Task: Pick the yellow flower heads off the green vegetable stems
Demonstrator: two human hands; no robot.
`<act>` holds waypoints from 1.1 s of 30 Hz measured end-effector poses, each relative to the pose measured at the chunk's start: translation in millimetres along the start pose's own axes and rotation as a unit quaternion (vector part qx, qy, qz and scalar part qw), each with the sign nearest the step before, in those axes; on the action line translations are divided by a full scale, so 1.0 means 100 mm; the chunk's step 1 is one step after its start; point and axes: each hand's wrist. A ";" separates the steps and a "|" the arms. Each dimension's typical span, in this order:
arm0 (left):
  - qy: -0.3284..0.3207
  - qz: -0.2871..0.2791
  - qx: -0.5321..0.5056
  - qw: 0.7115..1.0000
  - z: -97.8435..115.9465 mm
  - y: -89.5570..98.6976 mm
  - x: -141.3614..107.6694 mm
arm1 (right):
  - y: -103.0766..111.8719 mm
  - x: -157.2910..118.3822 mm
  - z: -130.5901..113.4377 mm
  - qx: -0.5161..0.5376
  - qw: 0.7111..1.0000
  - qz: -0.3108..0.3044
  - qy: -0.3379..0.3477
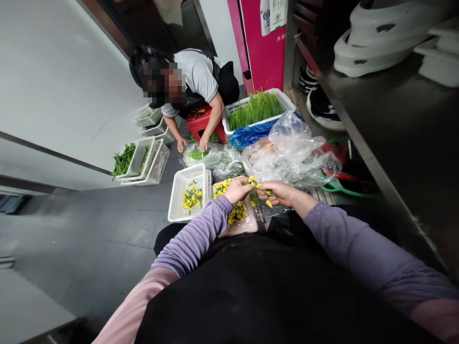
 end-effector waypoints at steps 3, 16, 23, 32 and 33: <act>0.026 -0.098 -0.089 0.991 0.06 0.00 0.01 | 0.01 -0.04 -0.04 -0.006 0.999 -0.040 -0.007; 0.065 0.000 -0.153 0.986 -0.19 -0.28 -0.08 | 0.03 0.06 -0.07 0.133 0.972 0.113 0.160; 0.062 -0.037 -0.188 0.979 -0.08 -0.32 -0.22 | 0.04 0.07 -0.05 0.174 0.948 0.167 0.206; 0.043 0.020 -0.197 0.979 -0.09 -0.28 -0.27 | 0.06 0.12 0.07 0.085 0.979 0.170 0.072; 0.045 0.029 -0.181 0.982 -0.11 -0.29 -0.25 | 0.02 0.13 0.09 0.058 0.985 0.144 0.081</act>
Point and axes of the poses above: each hand's wrist, its own x-axis towards the middle knuckle, its own y-axis out of the back of the hand, z = x × y, and after that the axes turned 10 degrees about -z, right-handed
